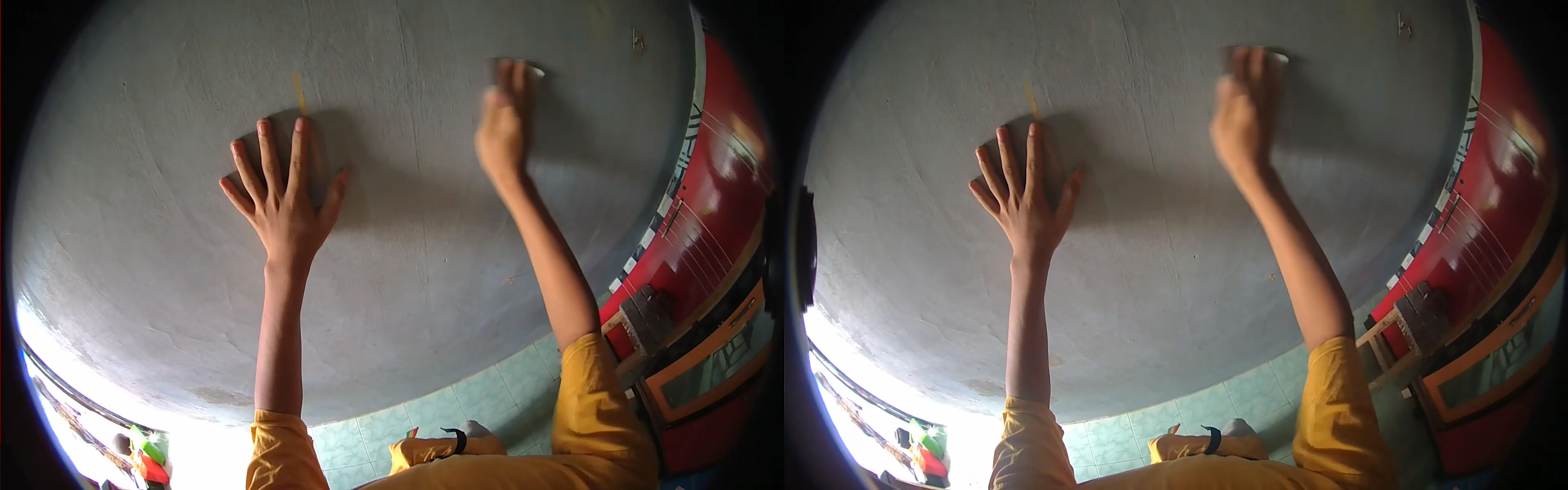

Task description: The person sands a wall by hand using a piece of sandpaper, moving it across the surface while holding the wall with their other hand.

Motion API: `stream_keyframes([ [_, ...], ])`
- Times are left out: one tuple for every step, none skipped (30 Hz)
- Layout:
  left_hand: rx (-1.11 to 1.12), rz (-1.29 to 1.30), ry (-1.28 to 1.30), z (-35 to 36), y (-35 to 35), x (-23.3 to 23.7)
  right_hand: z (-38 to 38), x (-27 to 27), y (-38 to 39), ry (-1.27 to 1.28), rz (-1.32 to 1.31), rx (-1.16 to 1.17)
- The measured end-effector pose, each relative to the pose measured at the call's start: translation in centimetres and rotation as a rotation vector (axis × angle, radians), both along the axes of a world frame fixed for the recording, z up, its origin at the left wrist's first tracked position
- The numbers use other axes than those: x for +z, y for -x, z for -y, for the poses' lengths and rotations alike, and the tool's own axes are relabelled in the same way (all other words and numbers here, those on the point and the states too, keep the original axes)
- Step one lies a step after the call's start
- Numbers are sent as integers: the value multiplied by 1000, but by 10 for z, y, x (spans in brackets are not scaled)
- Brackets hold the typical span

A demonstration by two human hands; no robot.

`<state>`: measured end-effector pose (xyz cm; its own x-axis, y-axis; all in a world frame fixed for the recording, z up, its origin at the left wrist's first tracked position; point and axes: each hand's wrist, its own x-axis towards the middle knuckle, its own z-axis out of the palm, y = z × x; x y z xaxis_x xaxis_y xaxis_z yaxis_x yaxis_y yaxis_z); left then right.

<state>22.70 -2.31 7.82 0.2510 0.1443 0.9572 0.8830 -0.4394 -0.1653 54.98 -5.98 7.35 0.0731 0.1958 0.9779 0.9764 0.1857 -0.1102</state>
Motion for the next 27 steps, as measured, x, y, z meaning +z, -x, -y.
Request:
stream_keyframes([
  [-23, 0, 4, 0, 1, -3, 1, -16, 24, -49, 264, 2],
  [-50, 2, 2, -2, -1, -4, 3, -17, 27, -88, 366, -1],
  [-75, 16, 3, -3, -3, -8, 4, -19, 29, -130, 466, -6],
  [-78, -2, 4, -3, -4, -14, 8, -14, 17, -155, 393, -10],
  [-79, -16, 4, -2, -6, -23, 14, -3, 7, -180, 324, -13],
  [-80, -21, 0, -2, -9, -29, 17, 9, -1, -208, 263, -15],
  [-70, -25, 32, 0, -14, -35, 23, 15, 6, 81, -46, 33],
  [-77, -14, 68, 5, -19, -41, 29, 21, 14, 362, -352, -1],
  [-83, -10, 98, 9, -23, -44, 15, -9, 28, 115, 90, -38],
  [-93, -2, 123, 11, -27, -44, 15, -31, 38, -141, 534, -77],
  [-79, -26, 114, 12, -30, -47, 26, -35, 37, -126, 557, 7],
  [-65, -57, 106, 12, -31, -50, 37, -38, 36, -108, 579, 90],
  [-51, -87, 98, 12, -31, -54, 29, -34, 10, -126, 477, -26],
  [-52, -81, 100, 12, -33, -55, 28, -23, -1, -150, 381, -140],
  [-56, -77, 103, 12, -36, -55, 30, -26, -4, 124, -2, 37],
  [-60, -75, 114, 15, -39, -60, 36, -24, 0, 322, -422, 127],
  [-62, -69, 119, 16, -42, -61, 32, -41, 15, 127, -77, 103],
  [-67, -64, 124, 17, -46, -61, 30, -52, 21, -68, 266, 71],
  [-70, -54, 128, 18, -50, -63, 28, -51, 6, -93, 245, 35],
  [-66, -67, 129, 19, -51, -64, 26, -50, -16, -116, 218, 2],
  [-61, -80, 128, 19, -51, -66, 25, -48, -39, -140, 192, -30],
  [-55, -86, 126, 19, -54, -65, 32, -38, -49, -167, 172, -60],
  [-74, -65, 136, 21, -59, -66, 41, -37, -53, 3, -69, 95],
  [-95, -44, 151, 24, -66, -67, 49, -37, -58, 139, -332, 212],
  [-117, -31, 158, 25, -72, -67, 39, -53, -47, -11, 84, 85],
  [-118, -42, 151, 25, -80, -65, 37, -63, -40, -160, 506, -51],
  [-116, -47, 144, 26, -83, -65, 43, -67, -43, -86, 406, 49],
])
